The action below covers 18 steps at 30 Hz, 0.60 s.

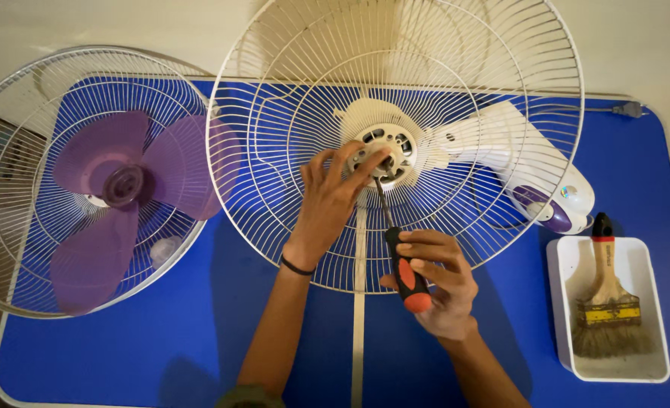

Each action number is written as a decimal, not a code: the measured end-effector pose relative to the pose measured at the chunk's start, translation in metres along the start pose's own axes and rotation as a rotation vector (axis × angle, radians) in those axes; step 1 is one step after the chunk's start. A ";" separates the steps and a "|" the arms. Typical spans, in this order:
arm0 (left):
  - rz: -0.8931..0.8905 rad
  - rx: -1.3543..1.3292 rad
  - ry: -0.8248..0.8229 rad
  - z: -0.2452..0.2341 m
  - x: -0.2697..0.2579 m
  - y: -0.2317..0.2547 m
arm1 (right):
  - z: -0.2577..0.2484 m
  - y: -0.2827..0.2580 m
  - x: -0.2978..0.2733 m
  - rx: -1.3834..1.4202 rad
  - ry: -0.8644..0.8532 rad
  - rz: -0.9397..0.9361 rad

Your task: The person uses a screwdriver to tighten screws on the central hub of a white table fan. They then move to the fan's neck and tighten additional screws there.

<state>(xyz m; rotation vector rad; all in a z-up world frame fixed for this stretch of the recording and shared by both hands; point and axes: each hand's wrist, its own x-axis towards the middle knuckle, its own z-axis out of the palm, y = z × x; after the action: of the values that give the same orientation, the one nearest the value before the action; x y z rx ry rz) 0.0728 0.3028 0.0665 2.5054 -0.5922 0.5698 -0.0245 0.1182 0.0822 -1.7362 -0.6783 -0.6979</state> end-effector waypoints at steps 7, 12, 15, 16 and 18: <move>0.058 -0.035 -0.014 0.002 0.012 -0.006 | 0.005 -0.001 0.005 -0.015 -0.026 -0.043; 0.043 -0.123 -0.049 0.000 0.014 -0.011 | 0.006 -0.002 0.014 -0.031 -0.040 -0.082; 0.060 -0.132 -0.028 0.002 0.017 -0.014 | -0.002 -0.001 0.020 -0.051 -0.088 -0.094; 0.053 -0.139 -0.040 0.003 0.018 -0.014 | -0.004 -0.001 0.022 -0.068 -0.088 -0.089; 0.037 -0.149 -0.064 0.004 0.019 -0.015 | -0.007 -0.002 0.026 -0.097 -0.087 -0.080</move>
<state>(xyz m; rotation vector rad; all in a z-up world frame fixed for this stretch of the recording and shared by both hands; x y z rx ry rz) 0.0969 0.3069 0.0676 2.3841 -0.6803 0.4436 -0.0092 0.1139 0.1045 -1.8449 -0.7891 -0.7237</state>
